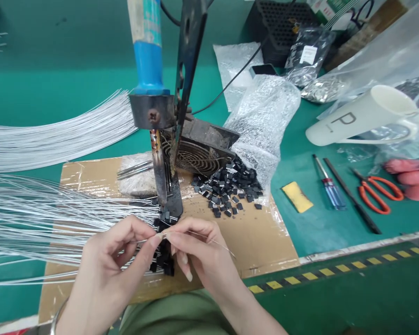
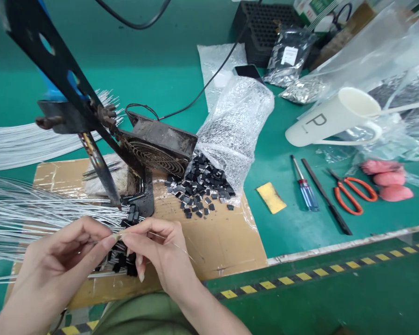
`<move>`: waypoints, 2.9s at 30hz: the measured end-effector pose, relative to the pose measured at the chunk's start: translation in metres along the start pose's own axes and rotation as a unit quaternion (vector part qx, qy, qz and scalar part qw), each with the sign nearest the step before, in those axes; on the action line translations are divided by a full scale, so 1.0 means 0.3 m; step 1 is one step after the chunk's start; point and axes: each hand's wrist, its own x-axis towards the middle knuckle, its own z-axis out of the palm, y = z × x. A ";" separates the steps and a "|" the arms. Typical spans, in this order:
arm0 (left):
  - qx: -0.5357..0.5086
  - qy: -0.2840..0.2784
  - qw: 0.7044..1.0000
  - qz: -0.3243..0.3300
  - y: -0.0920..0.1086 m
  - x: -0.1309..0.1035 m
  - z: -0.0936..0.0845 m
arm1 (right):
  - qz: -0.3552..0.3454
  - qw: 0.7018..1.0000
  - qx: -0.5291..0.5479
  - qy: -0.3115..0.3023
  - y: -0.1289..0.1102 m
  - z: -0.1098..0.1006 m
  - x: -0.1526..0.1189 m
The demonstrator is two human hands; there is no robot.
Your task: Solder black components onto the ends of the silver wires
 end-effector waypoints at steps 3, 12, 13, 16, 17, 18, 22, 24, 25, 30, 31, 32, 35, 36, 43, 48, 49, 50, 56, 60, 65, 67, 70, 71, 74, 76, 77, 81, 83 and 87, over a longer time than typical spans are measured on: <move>0.001 0.024 1.000 0.001 0.002 -0.007 0.014 | -0.006 1.000 0.020 -0.001 0.006 0.005 0.001; 0.058 0.091 0.991 0.075 -0.033 -0.025 0.053 | -0.022 0.999 0.049 0.008 0.021 0.019 0.004; 0.063 0.092 0.991 0.076 -0.034 -0.024 0.052 | -0.022 0.999 0.050 0.008 0.021 0.018 0.005; 0.066 0.096 0.991 0.073 -0.024 -0.026 0.054 | -0.025 0.998 0.053 0.004 0.019 0.017 0.006; 0.064 0.102 0.991 0.065 -0.019 -0.028 0.057 | -0.025 0.998 0.053 0.004 0.019 0.016 0.006; 0.063 0.109 0.990 0.057 -0.015 -0.031 0.060 | -0.025 0.998 0.053 0.004 0.018 0.016 0.006; 0.048 0.134 0.989 0.030 -0.015 -0.044 0.079 | -0.029 0.998 0.060 0.011 0.023 0.019 0.005; 0.043 0.142 0.989 0.031 -0.028 -0.048 0.087 | -0.030 0.997 0.067 0.016 0.027 0.023 0.004; 0.041 0.140 0.989 0.036 -0.036 -0.049 0.089 | -0.029 0.997 0.070 0.019 0.029 0.025 0.004; 0.029 0.146 0.988 0.043 -0.047 -0.048 0.100 | -0.027 0.996 0.079 0.033 0.034 0.036 0.002; 0.025 0.153 0.987 0.038 -0.044 -0.047 0.103 | -0.030 0.996 0.078 0.035 0.035 0.037 0.002; 0.022 0.159 0.987 0.033 -0.040 -0.047 0.105 | -0.033 0.996 0.076 0.036 0.036 0.038 0.001; 0.010 0.162 0.986 0.025 -0.030 -0.046 0.112 | -0.040 0.996 0.067 0.039 0.041 0.039 0.001; 0.005 0.163 0.986 0.022 -0.029 -0.046 0.113 | -0.043 0.996 0.064 0.039 0.043 0.039 0.001; -0.014 0.164 0.986 0.001 -0.012 -0.041 0.110 | -0.042 0.996 0.071 0.036 0.040 0.043 0.005; -0.025 0.165 0.986 -0.007 -0.004 -0.040 0.111 | -0.037 0.995 0.090 0.027 0.035 0.044 0.010; -0.030 0.164 0.986 -0.006 -0.006 -0.040 0.111 | -0.038 0.995 0.092 0.026 0.035 0.044 0.010; -0.032 0.164 0.986 -0.004 -0.009 -0.040 0.112 | -0.038 0.995 0.093 0.027 0.034 0.044 0.009; -0.001 0.164 0.986 0.039 -0.045 -0.044 0.116 | -0.043 0.994 0.096 0.028 0.035 0.044 0.005; 0.006 0.181 0.982 0.045 -0.058 -0.043 0.119 | -0.052 0.993 0.103 0.029 0.042 0.050 0.008; 0.011 0.166 0.982 0.090 -0.050 -0.025 0.102 | -0.059 0.994 0.094 0.022 0.048 0.045 0.010; 0.006 0.173 0.981 0.089 -0.040 -0.018 0.096 | -0.063 0.995 0.077 0.018 0.051 0.035 0.008; -0.002 0.176 0.980 0.089 -0.024 -0.013 0.091 | -0.080 0.996 0.029 0.012 0.059 0.019 0.005; -0.005 0.175 0.981 0.089 -0.021 -0.013 0.091 | -0.085 0.996 0.015 0.013 0.061 0.016 0.004; -0.015 0.167 0.982 0.090 -0.017 -0.013 0.086 | -0.094 0.995 0.001 0.018 0.064 0.014 0.005; -0.013 0.160 0.983 0.094 -0.020 -0.014 0.082 | -0.095 0.995 0.010 0.020 0.061 0.018 0.007; -0.008 0.158 0.983 0.095 -0.022 -0.013 0.080 | -0.095 0.995 0.015 0.021 0.058 0.020 0.009; 0.014 0.155 0.982 0.104 -0.031 -0.012 0.076 | -0.103 0.994 0.019 0.015 0.046 0.021 0.010; 0.024 0.154 0.982 0.106 -0.036 -0.013 0.077 | -0.107 0.994 0.013 0.014 0.044 0.018 0.009; 0.041 0.149 0.982 0.108 -0.050 -0.021 0.080 | -0.107 0.994 0.006 0.017 0.044 0.012 0.004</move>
